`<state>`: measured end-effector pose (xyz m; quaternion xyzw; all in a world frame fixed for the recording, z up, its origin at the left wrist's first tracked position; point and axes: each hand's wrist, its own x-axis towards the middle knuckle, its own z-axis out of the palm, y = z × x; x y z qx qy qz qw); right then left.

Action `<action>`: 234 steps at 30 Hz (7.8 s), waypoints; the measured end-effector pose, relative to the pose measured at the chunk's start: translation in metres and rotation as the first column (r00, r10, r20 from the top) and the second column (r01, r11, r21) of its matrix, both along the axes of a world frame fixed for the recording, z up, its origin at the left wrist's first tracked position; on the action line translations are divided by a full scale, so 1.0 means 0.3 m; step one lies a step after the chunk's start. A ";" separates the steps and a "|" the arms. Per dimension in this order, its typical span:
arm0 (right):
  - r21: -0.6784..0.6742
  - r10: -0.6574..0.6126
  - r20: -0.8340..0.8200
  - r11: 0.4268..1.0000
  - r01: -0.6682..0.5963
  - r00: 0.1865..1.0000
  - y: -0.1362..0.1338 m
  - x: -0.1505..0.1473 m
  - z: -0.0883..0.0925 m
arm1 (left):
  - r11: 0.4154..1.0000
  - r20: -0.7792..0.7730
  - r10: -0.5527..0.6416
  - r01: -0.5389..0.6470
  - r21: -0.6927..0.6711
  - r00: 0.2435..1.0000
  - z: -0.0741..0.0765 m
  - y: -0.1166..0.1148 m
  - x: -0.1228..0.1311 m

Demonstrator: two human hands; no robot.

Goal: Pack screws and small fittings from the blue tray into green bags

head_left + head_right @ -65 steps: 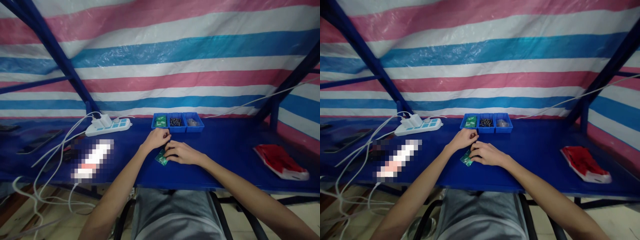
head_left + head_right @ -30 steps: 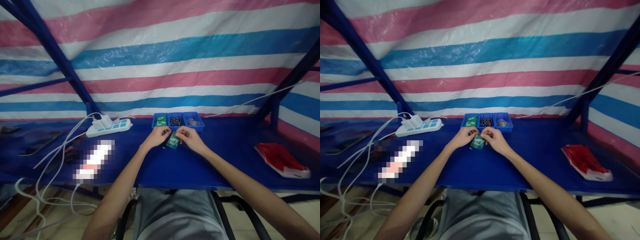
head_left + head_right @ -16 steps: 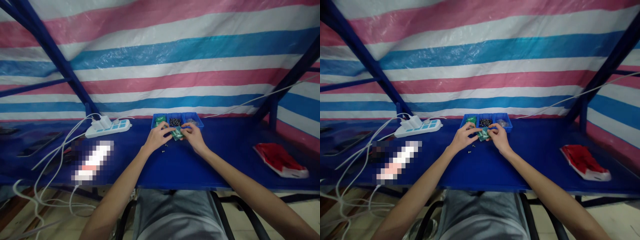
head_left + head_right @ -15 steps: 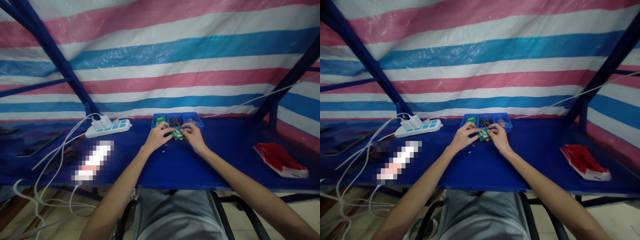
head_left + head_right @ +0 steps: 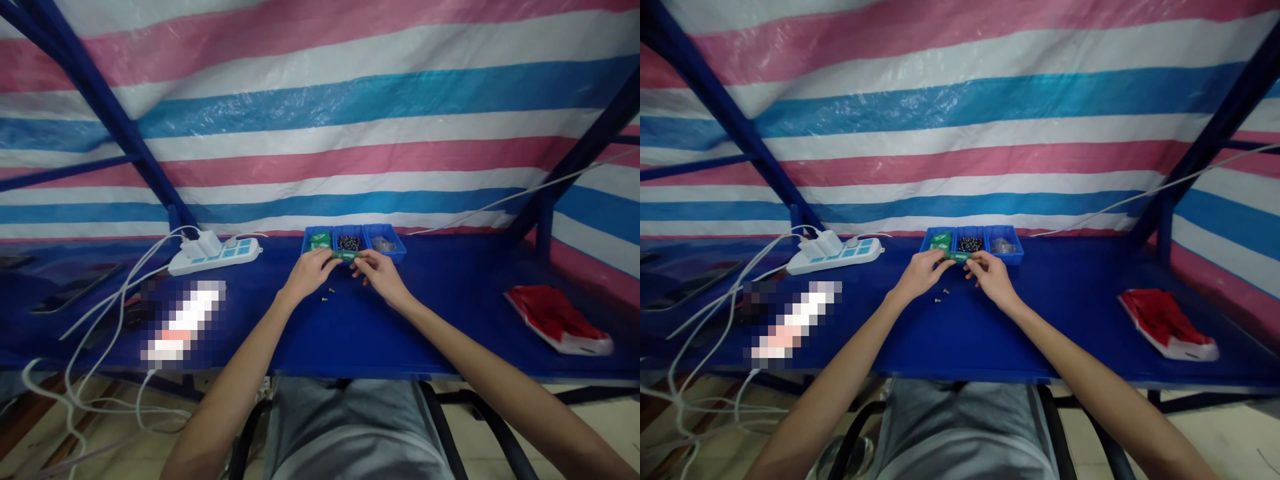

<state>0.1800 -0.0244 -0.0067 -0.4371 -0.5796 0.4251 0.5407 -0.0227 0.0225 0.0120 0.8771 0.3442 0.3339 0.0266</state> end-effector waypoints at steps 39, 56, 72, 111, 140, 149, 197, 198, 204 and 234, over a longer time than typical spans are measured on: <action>0.073 -0.044 -0.130 0.996 0.054 0.991 0.015 0.002 -0.007 | 0.929 0.217 -0.084 0.155 -0.335 0.973 0.009 -0.012 0.004; -0.020 -0.032 -0.208 0.999 0.029 0.978 0.008 -0.001 0.008 | 0.986 0.011 -0.147 0.148 -0.076 0.989 -0.019 0.014 -0.005; 0.052 0.050 0.202 0.997 -0.062 0.978 -0.001 -0.004 -0.014 | 0.990 -0.130 0.090 -0.102 -0.094 0.987 0.019 -0.027 0.004; -0.052 0.009 -0.304 0.998 -0.026 0.953 0.036 0.012 -0.020 | 0.992 -0.008 -0.116 0.115 -0.057 0.993 -0.017 -0.009 0.006; 0.241 -0.277 0.787 0.961 0.139 0.551 0.477 -0.193 0.104 | 0.866 0.015 0.453 -0.436 -0.246 0.891 0.056 0.384 -0.032; 0.430 -0.398 0.778 0.902 0.050 0.487 0.392 -0.191 0.138 | 0.862 -0.048 0.467 -0.466 -0.199 0.883 0.104 0.323 -0.036; 0.382 -0.179 0.665 0.916 -0.124 0.725 -0.006 -0.011 -0.104 | 0.966 0.006 -0.018 0.018 -0.258 1.000 -0.103 -0.056 0.009; 0.391 -0.187 0.643 0.914 -0.109 0.743 -0.006 -0.013 -0.105 | 0.964 0.010 -0.011 0.013 -0.266 1.000 -0.103 -0.057 0.008; 0.246 -0.167 0.471 0.968 0.053 0.866 0.038 -0.007 -0.110 | 0.950 0.051 0.005 0.011 -0.312 0.999 -0.093 -0.062 0.014; 0.095 -0.080 0.252 0.994 0.058 0.964 0.053 0.004 -0.120 | 0.817 0.356 0.087 0.138 -0.560 0.930 -0.112 0.020 0.052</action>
